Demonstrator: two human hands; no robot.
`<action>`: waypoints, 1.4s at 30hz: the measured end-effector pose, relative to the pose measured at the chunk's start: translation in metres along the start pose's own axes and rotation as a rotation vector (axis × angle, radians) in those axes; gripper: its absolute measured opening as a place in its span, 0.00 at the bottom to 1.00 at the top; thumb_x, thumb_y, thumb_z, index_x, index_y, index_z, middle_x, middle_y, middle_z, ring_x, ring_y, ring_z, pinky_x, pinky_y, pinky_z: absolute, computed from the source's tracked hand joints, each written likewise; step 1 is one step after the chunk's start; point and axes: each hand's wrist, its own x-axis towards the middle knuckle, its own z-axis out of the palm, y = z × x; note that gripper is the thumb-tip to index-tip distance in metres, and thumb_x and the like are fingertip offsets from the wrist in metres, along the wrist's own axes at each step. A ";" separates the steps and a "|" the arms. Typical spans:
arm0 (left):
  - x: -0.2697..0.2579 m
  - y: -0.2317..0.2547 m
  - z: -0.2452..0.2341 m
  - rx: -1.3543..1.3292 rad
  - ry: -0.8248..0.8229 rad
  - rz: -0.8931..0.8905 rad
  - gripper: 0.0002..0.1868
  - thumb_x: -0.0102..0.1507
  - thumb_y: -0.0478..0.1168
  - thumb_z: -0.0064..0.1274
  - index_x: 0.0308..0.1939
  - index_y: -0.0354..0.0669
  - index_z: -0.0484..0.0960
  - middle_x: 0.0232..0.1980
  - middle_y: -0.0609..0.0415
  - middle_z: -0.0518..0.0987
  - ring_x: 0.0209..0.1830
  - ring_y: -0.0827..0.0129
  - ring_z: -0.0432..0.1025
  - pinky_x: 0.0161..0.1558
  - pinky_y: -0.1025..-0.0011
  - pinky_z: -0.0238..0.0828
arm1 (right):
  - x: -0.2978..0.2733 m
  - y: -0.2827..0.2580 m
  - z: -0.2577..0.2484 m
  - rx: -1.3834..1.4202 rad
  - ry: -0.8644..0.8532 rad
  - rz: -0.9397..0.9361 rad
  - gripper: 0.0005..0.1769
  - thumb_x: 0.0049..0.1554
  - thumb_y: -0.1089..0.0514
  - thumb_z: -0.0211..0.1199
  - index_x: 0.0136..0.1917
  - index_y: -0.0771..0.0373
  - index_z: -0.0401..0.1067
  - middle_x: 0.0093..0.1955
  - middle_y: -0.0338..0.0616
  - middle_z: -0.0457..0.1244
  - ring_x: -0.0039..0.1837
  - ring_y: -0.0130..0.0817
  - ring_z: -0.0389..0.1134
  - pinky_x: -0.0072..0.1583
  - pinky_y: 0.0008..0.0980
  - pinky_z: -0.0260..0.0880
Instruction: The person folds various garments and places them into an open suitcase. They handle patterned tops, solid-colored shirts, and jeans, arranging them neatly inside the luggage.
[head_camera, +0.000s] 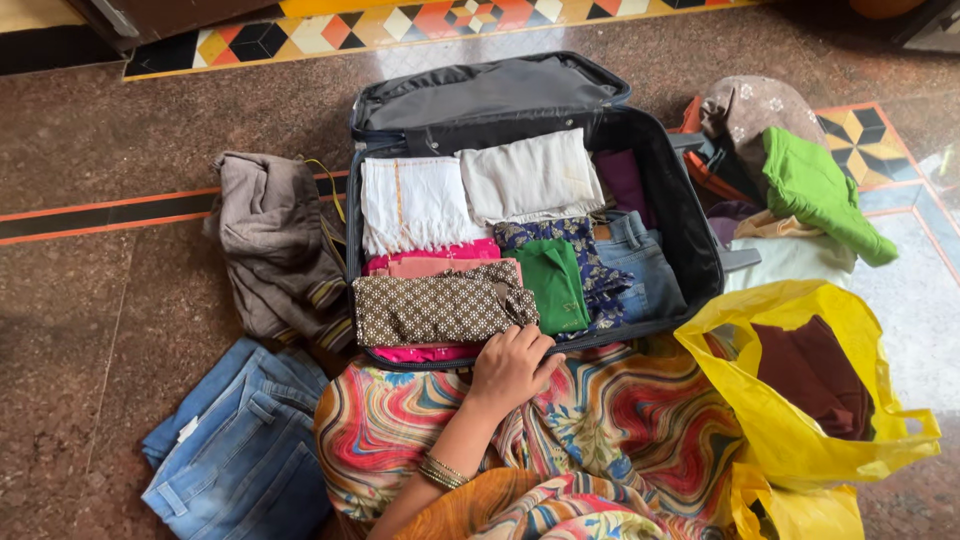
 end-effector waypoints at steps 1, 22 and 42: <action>0.000 -0.001 0.002 -0.001 -0.008 -0.003 0.14 0.65 0.51 0.58 0.39 0.44 0.82 0.39 0.57 0.75 0.40 0.63 0.72 0.41 0.66 0.70 | 0.002 -0.008 0.007 0.073 -0.005 -0.026 0.19 0.68 0.43 0.56 0.53 0.61 0.70 0.53 0.52 0.65 0.48 0.42 0.68 0.50 0.37 0.70; -0.020 -0.003 -0.066 -0.096 0.045 -0.271 0.15 0.67 0.49 0.54 0.51 0.46 0.82 0.44 0.51 0.80 0.44 0.59 0.75 0.45 0.62 0.72 | 0.009 0.037 0.028 0.468 0.143 0.014 0.22 0.79 0.54 0.52 0.42 0.65 0.62 0.42 0.51 0.61 0.38 0.30 0.58 0.43 0.25 0.60; -0.062 -0.032 -0.213 0.069 0.375 -0.816 0.14 0.71 0.43 0.48 0.56 0.43 0.82 0.52 0.46 0.83 0.51 0.55 0.78 0.53 0.58 0.73 | 0.026 0.066 0.111 -0.831 -0.300 -0.225 0.16 0.53 0.48 0.68 0.51 0.57 0.76 0.47 0.48 0.69 0.55 0.52 0.70 0.55 0.47 0.67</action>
